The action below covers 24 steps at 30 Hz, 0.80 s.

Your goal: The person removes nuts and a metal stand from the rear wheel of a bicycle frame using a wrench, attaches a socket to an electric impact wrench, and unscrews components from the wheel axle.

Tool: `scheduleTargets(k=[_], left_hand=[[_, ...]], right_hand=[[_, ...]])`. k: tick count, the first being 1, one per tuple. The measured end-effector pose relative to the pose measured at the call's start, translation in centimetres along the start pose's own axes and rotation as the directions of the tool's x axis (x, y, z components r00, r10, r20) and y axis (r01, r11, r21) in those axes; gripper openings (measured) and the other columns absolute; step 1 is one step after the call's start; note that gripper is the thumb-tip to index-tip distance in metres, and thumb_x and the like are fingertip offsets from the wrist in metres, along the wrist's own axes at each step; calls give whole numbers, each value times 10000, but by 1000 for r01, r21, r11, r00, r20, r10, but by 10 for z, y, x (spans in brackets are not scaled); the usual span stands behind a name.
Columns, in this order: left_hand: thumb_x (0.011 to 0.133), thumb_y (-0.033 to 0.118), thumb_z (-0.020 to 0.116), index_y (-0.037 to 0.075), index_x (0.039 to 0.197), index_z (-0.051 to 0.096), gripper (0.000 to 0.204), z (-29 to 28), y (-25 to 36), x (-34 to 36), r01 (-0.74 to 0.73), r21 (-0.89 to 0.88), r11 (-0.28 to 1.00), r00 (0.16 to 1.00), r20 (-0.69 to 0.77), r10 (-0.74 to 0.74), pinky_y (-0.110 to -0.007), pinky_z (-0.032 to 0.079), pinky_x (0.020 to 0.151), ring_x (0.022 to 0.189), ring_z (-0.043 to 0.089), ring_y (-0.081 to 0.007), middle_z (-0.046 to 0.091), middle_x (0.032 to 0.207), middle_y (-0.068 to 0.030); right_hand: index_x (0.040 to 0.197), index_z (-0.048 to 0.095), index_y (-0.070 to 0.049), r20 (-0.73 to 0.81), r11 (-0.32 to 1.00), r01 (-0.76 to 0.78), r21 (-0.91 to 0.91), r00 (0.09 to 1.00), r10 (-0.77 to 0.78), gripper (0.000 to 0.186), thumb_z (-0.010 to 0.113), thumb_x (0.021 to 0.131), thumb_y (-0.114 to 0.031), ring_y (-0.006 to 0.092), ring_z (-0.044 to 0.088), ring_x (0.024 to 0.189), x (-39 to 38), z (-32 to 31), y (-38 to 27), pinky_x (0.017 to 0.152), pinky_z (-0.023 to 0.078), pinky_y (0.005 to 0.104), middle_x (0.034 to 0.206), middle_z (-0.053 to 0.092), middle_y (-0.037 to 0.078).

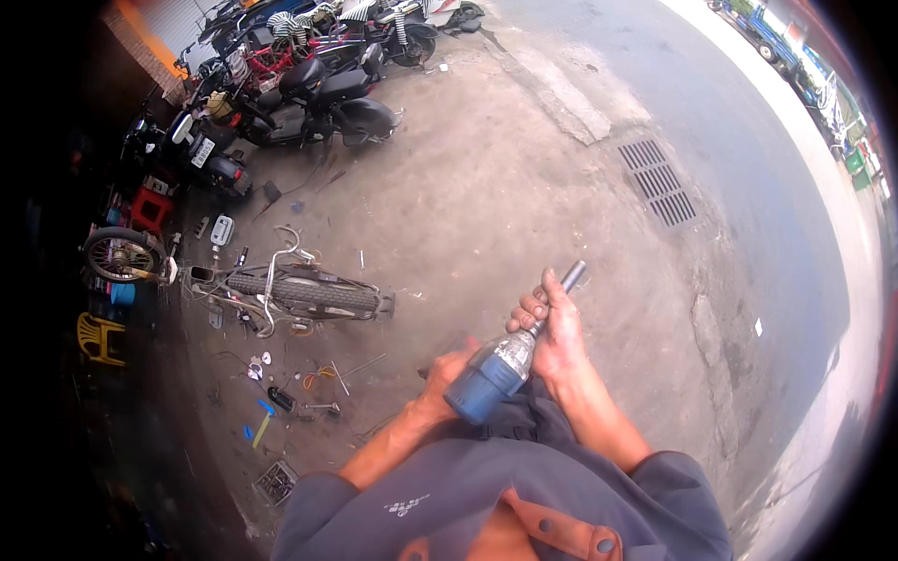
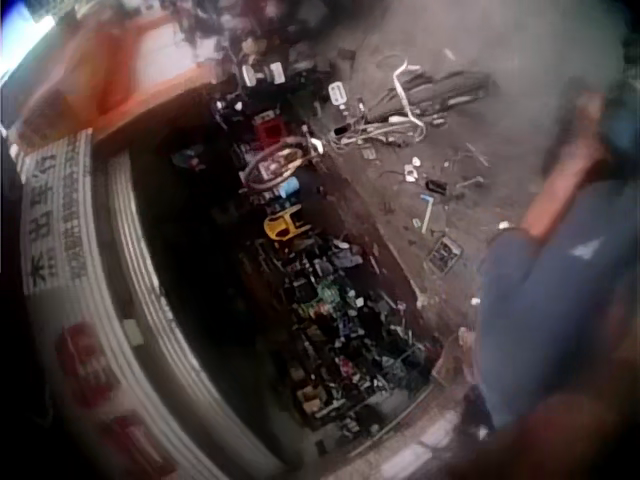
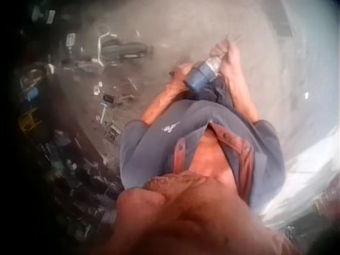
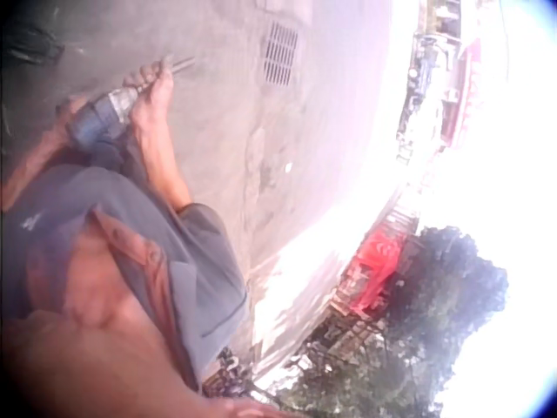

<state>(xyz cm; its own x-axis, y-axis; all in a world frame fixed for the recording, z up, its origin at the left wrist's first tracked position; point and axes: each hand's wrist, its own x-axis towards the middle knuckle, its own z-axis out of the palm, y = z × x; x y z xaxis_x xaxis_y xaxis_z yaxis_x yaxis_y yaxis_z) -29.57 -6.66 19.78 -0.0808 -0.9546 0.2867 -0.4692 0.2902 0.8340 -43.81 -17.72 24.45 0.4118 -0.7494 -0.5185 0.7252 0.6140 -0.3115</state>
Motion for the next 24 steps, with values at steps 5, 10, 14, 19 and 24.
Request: scheduleTargets(k=[5,10,14,19,24], left_hand=[[646,137,706,-12,1065,555,470,11,5,65,36,3,999,993,-117,-36,-366,508,664,770,636,-303,626,922,-173],[654,136,710,-7,1037,571,432,4,-26,89,104,57,993,961,-264,-86,-358,513,654,779,633,-300,621,946,-165],[679,146,696,-12,1086,543,463,-16,-64,114,197,117,973,921,-363,-142,-376,500,757,817,627,-317,611,972,-177],[718,156,670,-2,1190,444,547,-55,-119,165,168,-49,985,897,-406,-173,-380,441,875,886,608,-331,597,1001,-190],[678,141,706,-3,1119,469,521,-117,-160,214,291,-83,953,829,-476,-294,-382,495,685,778,630,-326,622,859,-155]], right_hand=[[649,386,-155,13,982,-148,-113,988,151,351,561,875,-359,119,400,452,57,39,-48,473,421,299,494,358,-34],[664,387,-149,33,923,-321,-214,942,335,343,545,885,-359,115,393,444,122,83,-41,475,427,308,509,364,-34],[673,389,-151,25,851,-407,-332,898,439,338,542,886,-364,111,394,444,182,123,-29,476,427,307,515,363,-37],[701,391,-153,17,751,-427,-504,864,503,317,549,878,-363,117,412,453,271,172,-11,470,447,312,526,367,-37],[704,398,-152,24,725,-482,-493,825,565,316,556,873,-367,118,411,434,350,233,18,465,456,306,513,385,-40]])
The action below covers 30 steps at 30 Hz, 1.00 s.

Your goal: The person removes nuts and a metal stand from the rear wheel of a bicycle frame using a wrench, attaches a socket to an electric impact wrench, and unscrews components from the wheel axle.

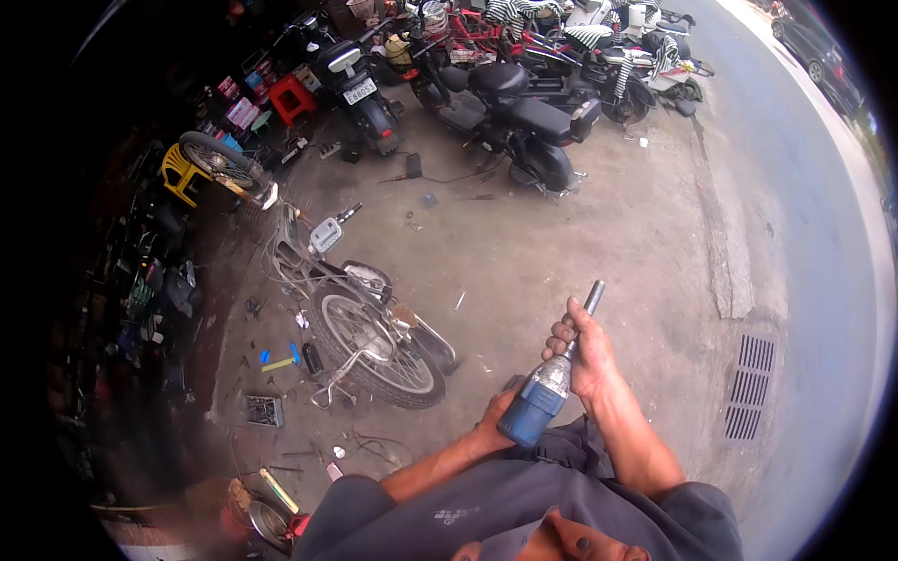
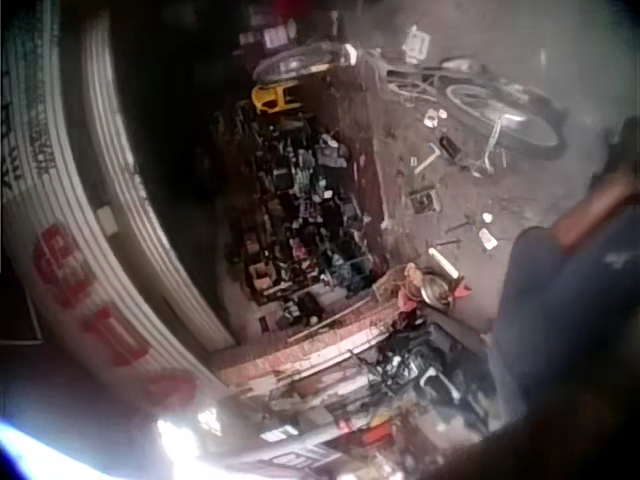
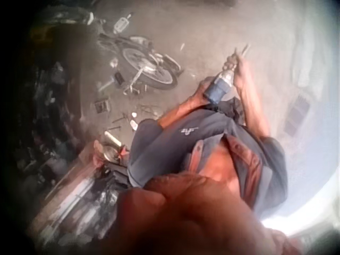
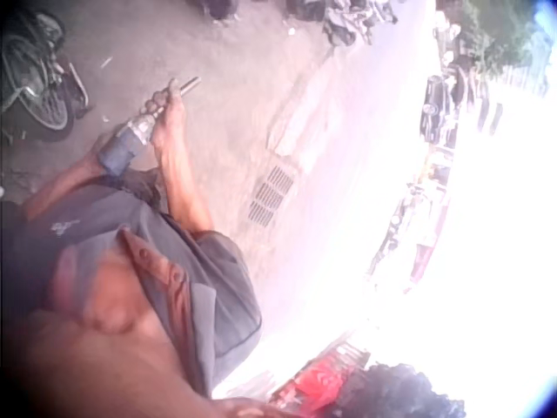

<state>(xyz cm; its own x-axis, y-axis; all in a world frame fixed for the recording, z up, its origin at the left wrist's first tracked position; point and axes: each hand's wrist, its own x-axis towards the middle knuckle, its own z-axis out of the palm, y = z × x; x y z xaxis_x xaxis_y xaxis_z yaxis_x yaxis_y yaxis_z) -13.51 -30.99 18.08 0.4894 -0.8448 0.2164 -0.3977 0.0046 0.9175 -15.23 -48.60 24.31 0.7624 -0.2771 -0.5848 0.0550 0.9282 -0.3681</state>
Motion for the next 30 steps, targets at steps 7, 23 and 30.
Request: scheduleTargets(k=[7,23,30], left_hand=[[664,152,713,21,1187,420,614,-26,-30,89,169,97,981,975,-159,-153,-413,488,736,858,617,-355,614,930,-188],[672,171,687,-3,960,494,388,0,-88,183,773,-60,631,254,-883,-396,-415,456,648,755,559,-330,531,839,-139],[706,189,641,43,881,526,255,24,-149,185,745,-413,523,-158,-872,-463,-408,444,604,771,534,-338,525,850,-145]], right_hand=[[697,401,-147,-9,976,-150,-155,989,150,309,534,885,-353,129,419,439,96,42,-48,461,453,321,519,392,-28],[841,478,-100,-139,258,-586,-769,546,826,194,549,883,-276,142,483,521,286,140,-12,510,486,333,646,466,8],[907,515,-93,-329,-107,-551,-827,322,888,132,539,884,-220,137,500,541,325,142,61,509,492,338,663,482,7]])
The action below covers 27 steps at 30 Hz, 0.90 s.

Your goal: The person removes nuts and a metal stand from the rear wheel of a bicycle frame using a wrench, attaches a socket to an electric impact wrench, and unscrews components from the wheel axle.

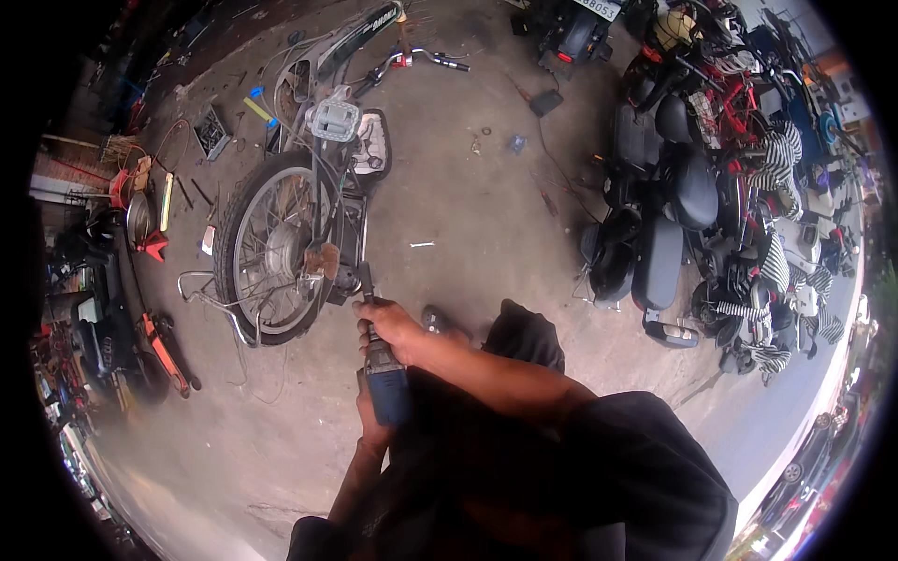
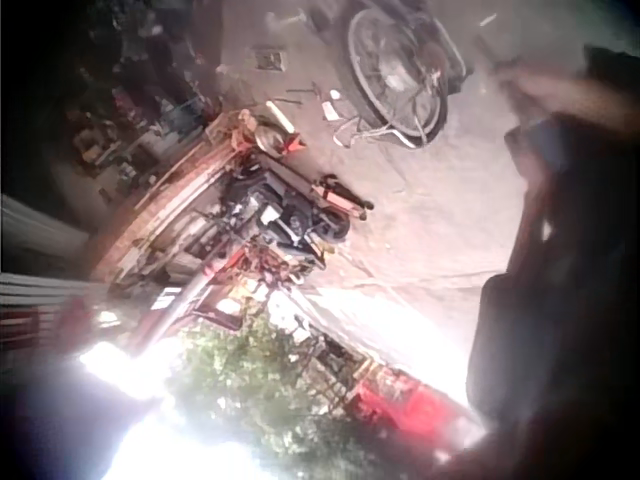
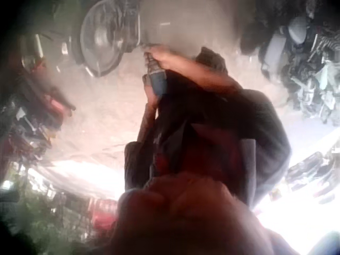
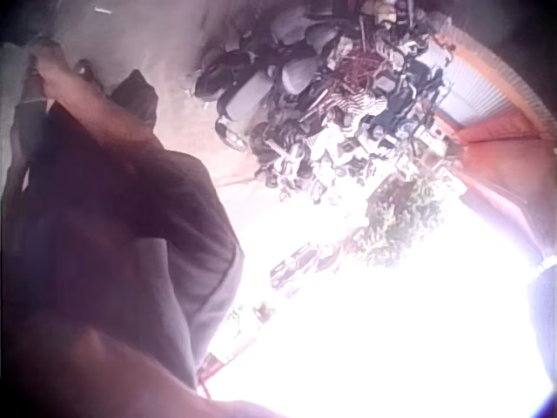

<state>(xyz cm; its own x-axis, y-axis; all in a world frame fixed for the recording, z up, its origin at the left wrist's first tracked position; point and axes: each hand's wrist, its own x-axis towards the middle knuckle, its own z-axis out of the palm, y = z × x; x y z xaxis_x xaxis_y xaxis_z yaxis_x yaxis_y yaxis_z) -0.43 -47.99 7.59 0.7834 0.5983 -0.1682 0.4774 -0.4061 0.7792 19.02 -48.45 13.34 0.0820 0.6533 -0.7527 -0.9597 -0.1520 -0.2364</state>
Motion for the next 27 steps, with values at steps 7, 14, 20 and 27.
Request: scheduleTargets(k=[7,14,20,27], left_hand=[[729,233,629,-6,1011,507,389,40,38,33,379,94,920,914,-194,-357,-428,439,710,812,555,-372,571,886,-198],[723,155,646,-2,1062,506,399,129,-14,74,358,-362,861,741,-451,-497,-399,437,747,859,532,-330,554,946,-173],[798,105,606,16,1118,486,353,155,-12,131,326,-414,850,614,-591,-523,-277,449,740,844,510,-130,530,962,-42],[767,101,638,28,1161,452,441,169,-17,138,351,-520,778,543,-564,-622,-307,457,731,852,511,-172,526,942,-42]], right_hand=[[948,533,-81,-22,882,-195,-429,978,205,208,525,882,-279,144,540,537,66,-1,-17,475,475,303,662,553,46],[915,513,-72,72,681,-118,-723,967,244,229,485,907,-299,118,515,537,154,-17,-22,466,427,268,677,545,42],[883,509,-51,147,651,-82,-754,946,289,222,476,910,-269,120,516,538,189,-26,-46,474,433,267,667,541,45],[901,526,-24,197,624,-79,-777,911,361,217,487,903,-237,123,518,553,195,-26,-59,496,449,270,676,541,51]])
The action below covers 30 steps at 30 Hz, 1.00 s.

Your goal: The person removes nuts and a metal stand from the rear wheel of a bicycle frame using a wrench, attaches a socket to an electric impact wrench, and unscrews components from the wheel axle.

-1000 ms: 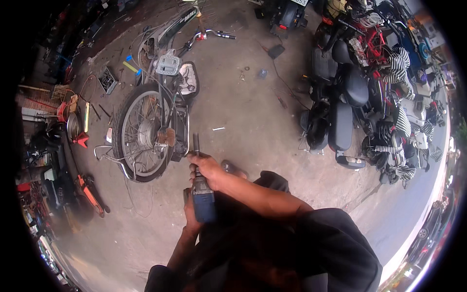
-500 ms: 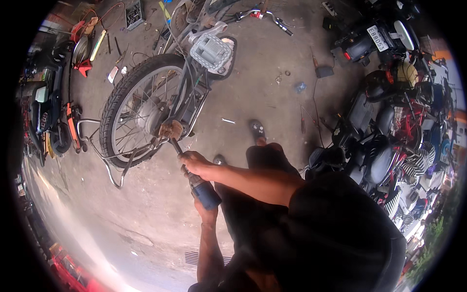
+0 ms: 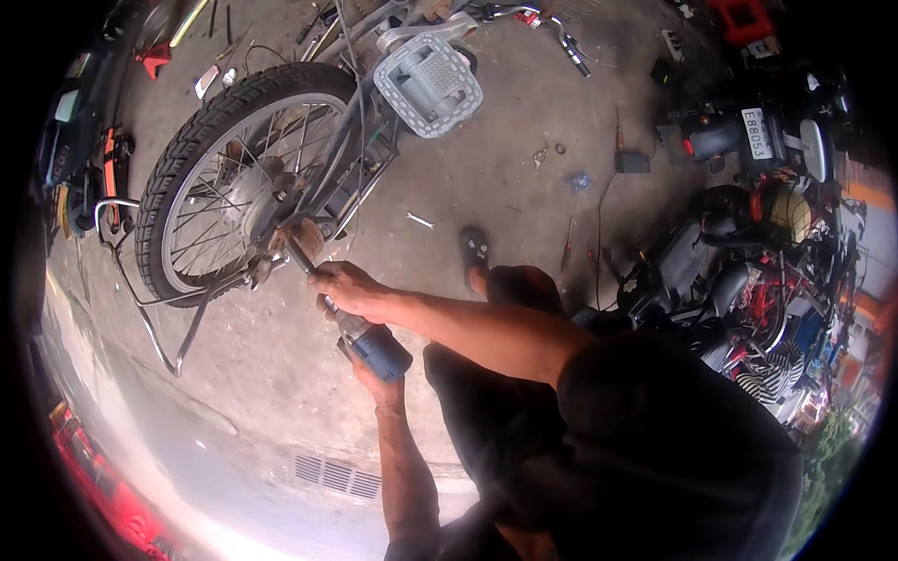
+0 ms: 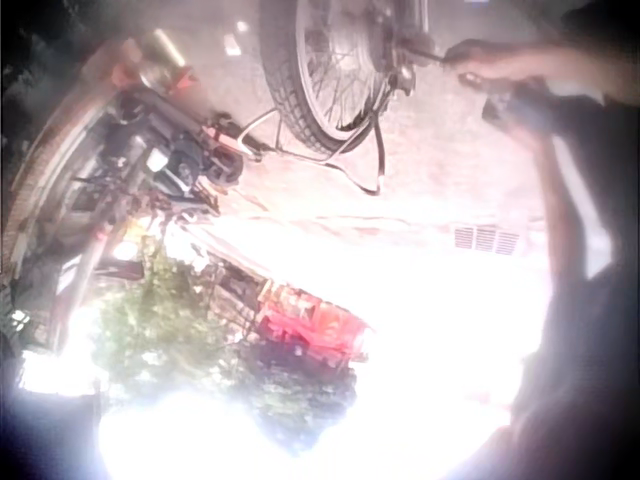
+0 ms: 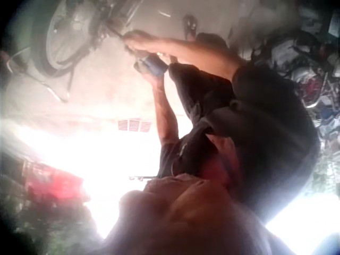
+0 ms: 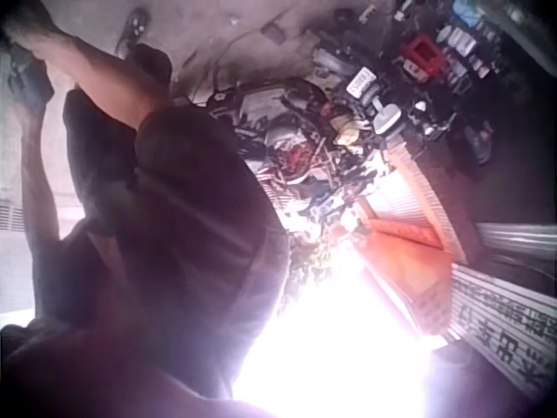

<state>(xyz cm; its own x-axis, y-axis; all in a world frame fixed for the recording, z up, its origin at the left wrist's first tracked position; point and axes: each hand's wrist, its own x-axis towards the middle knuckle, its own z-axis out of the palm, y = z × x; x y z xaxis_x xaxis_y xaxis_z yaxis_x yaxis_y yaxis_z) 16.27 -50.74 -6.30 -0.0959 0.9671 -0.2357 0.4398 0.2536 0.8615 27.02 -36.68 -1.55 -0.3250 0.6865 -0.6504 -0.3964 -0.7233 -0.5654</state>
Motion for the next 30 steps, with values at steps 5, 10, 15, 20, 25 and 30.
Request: scheduleTargets(k=[5,10,15,20,25,30], left_hand=[[665,203,696,-2,1101,479,528,2,31,8,-64,281,957,995,-55,82,-423,451,751,877,561,-366,560,975,-191],[687,222,682,-14,1184,377,629,-3,56,10,-138,692,709,987,35,158,-412,411,697,769,528,-342,522,849,-170],[694,123,650,0,1169,390,555,-11,82,11,-14,776,630,998,47,-36,-452,406,717,838,523,-362,522,881,-175],[718,142,622,10,1118,449,455,-21,91,14,-78,864,497,997,77,21,-424,412,670,738,536,-332,519,792,-140],[727,120,588,26,1150,462,452,-23,68,17,-167,725,669,986,106,131,-394,384,647,707,502,-323,502,784,-128],[821,173,620,57,1188,441,424,-5,26,-1,488,-788,375,833,292,-470,-294,510,740,845,576,-143,560,1010,-41]], right_hand=[[934,540,-23,112,995,-22,102,994,10,203,501,886,-217,136,529,587,2,-15,-4,530,462,286,697,550,64],[1008,553,-27,305,925,-220,311,945,122,256,501,874,-238,167,553,605,9,-31,-3,551,473,314,719,561,77],[1014,544,-23,447,830,-360,427,882,153,307,475,896,-298,175,562,603,19,-40,5,571,476,321,722,567,73],[1041,540,-5,469,803,-351,481,877,102,309,488,905,-278,156,555,599,17,-38,3,562,467,296,705,560,67],[946,558,-29,148,992,-71,108,987,55,256,472,916,-269,138,544,596,11,-27,-5,564,460,291,713,575,66],[864,552,-17,-46,928,51,-370,996,-73,254,480,896,-259,142,541,612,9,-6,-11,571,437,305,708,586,80]])
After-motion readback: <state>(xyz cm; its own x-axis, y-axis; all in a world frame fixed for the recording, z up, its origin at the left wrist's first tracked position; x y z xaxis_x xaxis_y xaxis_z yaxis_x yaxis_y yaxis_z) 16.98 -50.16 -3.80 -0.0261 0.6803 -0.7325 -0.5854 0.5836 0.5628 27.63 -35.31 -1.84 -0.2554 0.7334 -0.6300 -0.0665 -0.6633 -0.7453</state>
